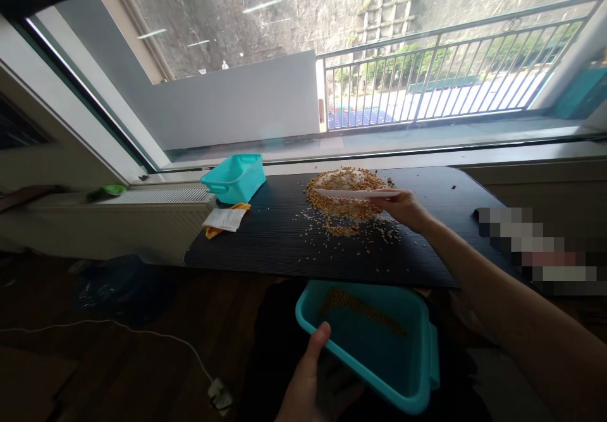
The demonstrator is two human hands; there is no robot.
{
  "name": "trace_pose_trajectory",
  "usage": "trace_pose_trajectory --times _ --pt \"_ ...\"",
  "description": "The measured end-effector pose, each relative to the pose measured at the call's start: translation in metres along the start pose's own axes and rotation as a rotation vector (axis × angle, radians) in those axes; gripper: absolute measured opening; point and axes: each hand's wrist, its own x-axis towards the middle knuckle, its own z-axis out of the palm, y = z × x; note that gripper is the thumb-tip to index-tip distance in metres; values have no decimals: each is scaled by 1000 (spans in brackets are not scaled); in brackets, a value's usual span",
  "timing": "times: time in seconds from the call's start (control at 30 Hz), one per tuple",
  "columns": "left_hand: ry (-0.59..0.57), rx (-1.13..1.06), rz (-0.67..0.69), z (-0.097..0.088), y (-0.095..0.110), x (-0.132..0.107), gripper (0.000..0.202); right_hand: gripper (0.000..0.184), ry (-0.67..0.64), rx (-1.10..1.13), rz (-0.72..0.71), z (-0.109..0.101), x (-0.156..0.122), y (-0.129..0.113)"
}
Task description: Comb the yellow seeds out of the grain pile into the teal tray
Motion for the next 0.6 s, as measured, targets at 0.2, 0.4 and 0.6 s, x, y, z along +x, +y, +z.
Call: trace_pose_trajectory --times 0.2,0.4,0.6 --pt "-9 11 -14 -3 -1 2 66 37 -40 27 -36 -1 -6 3" --pt "-17 2 -12 -3 -1 3 66 35 -77 4 -71 -3 -15 0" --pt "-20 -7 -20 -6 -2 7 66 33 -108 -10 -104 -2 -22 -5"
